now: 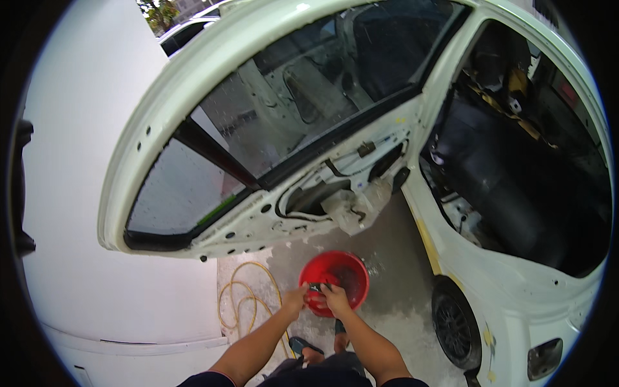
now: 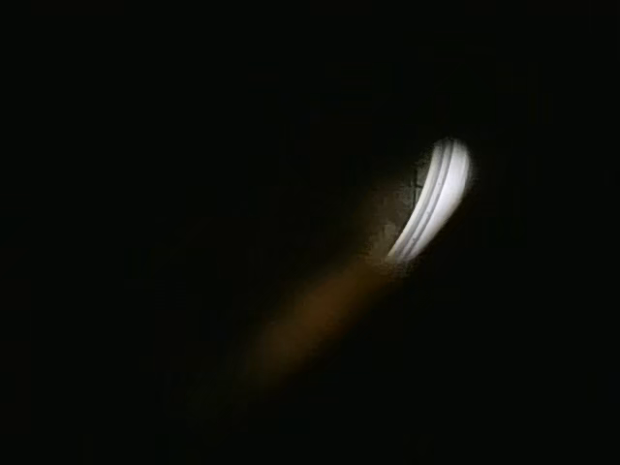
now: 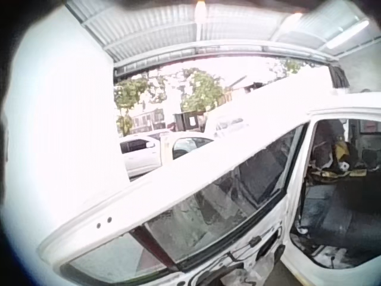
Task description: The person sands the upper edge and side of a white car door using a small sanding block, then wipes the sanded area with a red cloth. The person repeats the sanding and wiping cycle on the same door edge.
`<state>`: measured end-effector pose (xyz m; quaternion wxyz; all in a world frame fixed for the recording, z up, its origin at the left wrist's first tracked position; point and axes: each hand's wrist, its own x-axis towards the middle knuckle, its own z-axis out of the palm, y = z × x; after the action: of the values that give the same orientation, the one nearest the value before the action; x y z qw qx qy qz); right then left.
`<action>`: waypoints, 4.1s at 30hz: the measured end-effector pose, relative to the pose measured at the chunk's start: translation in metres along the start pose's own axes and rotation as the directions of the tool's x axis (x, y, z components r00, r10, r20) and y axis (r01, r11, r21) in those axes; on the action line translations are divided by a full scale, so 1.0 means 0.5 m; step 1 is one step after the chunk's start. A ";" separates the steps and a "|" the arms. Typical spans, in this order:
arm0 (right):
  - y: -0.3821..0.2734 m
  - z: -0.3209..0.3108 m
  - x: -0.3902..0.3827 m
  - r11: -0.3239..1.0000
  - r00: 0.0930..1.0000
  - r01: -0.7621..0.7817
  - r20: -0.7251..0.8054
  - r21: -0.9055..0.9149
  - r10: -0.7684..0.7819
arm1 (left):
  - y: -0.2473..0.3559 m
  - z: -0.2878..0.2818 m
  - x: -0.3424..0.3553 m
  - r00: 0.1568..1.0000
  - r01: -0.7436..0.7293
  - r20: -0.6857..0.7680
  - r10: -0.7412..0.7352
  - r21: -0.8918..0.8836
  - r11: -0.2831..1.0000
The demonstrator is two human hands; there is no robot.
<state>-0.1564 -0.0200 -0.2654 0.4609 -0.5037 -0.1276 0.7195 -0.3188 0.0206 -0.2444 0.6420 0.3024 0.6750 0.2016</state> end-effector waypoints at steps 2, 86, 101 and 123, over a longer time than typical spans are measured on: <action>-0.007 -0.049 0.074 0.675 0.982 0.029 -0.107 -0.737 -0.159 | -0.032 -0.059 -0.003 0.964 -0.179 -0.085 0.251 0.492 0.852; -0.279 0.901 -0.244 -0.527 -0.609 0.673 0.016 -0.518 -0.793 | 0.997 -0.110 -0.674 -0.176 -0.603 0.709 0.683 0.471 -0.644; -0.281 0.894 -0.231 -0.493 -0.568 0.664 0.049 -0.563 -0.821 | 0.989 -0.118 -0.686 -0.158 -0.657 0.703 0.693 0.448 -0.606; -0.279 0.916 -0.205 -0.371 -0.674 0.388 0.015 -0.844 -0.739 | 1.012 -0.092 -0.648 -0.322 -0.557 0.741 0.589 0.354 -0.751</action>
<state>-0.4608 0.1031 0.0979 0.6945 -0.4813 -0.3918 -0.3641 -0.2909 0.1819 0.3353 -0.0895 0.9494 0.0964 0.2853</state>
